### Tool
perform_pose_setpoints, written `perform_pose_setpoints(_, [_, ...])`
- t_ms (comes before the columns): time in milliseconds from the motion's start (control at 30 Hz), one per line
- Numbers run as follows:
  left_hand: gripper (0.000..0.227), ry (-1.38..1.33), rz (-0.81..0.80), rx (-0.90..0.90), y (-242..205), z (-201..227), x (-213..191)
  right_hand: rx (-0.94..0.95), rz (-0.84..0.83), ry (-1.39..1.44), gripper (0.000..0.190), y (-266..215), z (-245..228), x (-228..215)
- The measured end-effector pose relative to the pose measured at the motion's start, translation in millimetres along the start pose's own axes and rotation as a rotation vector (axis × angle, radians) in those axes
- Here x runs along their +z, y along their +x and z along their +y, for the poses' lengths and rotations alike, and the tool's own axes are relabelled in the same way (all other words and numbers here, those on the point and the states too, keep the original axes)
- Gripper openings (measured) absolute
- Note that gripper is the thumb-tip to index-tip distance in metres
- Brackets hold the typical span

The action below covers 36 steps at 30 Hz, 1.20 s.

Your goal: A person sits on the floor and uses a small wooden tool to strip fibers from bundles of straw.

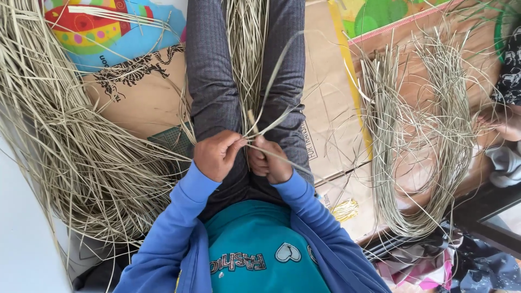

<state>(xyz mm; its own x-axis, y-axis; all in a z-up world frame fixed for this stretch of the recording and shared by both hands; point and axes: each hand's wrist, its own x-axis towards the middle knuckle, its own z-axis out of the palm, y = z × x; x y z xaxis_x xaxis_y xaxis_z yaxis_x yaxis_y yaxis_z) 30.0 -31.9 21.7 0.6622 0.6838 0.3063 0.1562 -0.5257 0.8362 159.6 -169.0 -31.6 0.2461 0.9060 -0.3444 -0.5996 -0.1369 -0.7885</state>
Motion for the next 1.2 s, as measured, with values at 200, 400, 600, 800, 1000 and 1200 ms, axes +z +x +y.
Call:
perform_pose_setpoints(200, [0.023,0.182,-0.062,-0.102,-16,-73,-22,0.037,-0.335,0.724,0.052,-29,-43,-68])
perform_pose_setpoints(400, [0.026,0.333,-0.019,-0.172,-27,-102,-27,-0.354,-0.254,0.641,0.055,-58,-82,-116])
perform_pose_setpoints(600, [0.026,-0.19,-0.107,-0.297,-13,-24,-8,-0.001,-0.338,1.032,0.034,0,14,-111])
perform_pose_setpoints(800, [0.029,-0.274,-0.137,-0.199,-1,5,6,0.083,0.227,0.111,0.044,11,45,-30])
perform_pose_setpoints(1000, [0.041,-0.107,-0.141,-0.038,-4,-5,14,-0.148,0.169,-0.081,0.042,18,57,-32])
perform_pose_setpoints(1200, [0.026,0.109,-0.256,0.029,-20,-29,15,-0.132,0.138,0.09,0.053,0,35,-15])
